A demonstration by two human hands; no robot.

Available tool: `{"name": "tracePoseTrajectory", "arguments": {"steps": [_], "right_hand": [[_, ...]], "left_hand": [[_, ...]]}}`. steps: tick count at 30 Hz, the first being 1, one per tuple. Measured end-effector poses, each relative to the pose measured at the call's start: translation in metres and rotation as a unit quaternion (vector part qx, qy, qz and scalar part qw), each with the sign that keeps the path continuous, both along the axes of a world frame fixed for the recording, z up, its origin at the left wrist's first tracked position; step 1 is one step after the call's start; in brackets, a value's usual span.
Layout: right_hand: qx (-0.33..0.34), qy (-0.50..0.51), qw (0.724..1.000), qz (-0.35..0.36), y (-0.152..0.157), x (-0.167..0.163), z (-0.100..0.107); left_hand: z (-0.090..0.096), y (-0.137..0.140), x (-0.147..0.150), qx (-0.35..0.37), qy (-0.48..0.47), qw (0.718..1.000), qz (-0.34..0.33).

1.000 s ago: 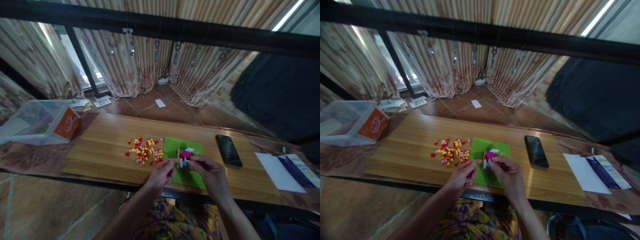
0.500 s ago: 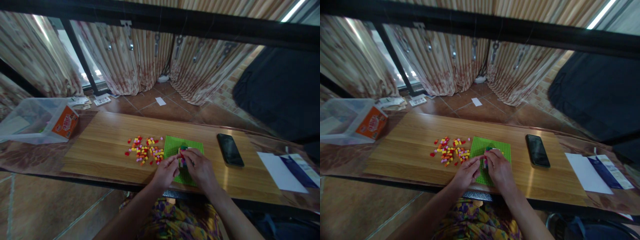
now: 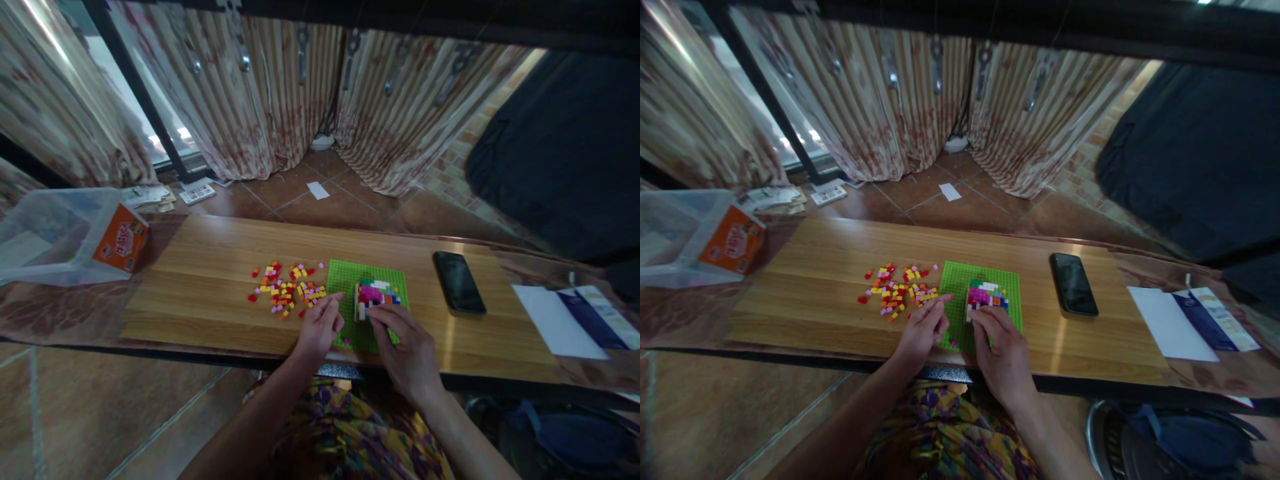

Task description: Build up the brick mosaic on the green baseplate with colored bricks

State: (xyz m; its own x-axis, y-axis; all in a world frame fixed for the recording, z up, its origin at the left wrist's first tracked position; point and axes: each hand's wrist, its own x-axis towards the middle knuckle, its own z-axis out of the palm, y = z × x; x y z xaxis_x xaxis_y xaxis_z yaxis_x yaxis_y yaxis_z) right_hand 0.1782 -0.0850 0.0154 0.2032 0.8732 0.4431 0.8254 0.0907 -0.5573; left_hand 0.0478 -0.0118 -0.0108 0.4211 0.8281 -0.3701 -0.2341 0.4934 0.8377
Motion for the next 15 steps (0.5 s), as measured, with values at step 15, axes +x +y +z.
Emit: {"name": "tracePoseTrajectory", "arguments": {"steps": [15], "right_hand": [[-0.196, -0.026, 0.978, 0.068, -0.016, -0.033, -0.027]], "left_hand": [[0.006, -0.006, -0.019, -0.001, 0.082, 0.996, -0.037]]}}
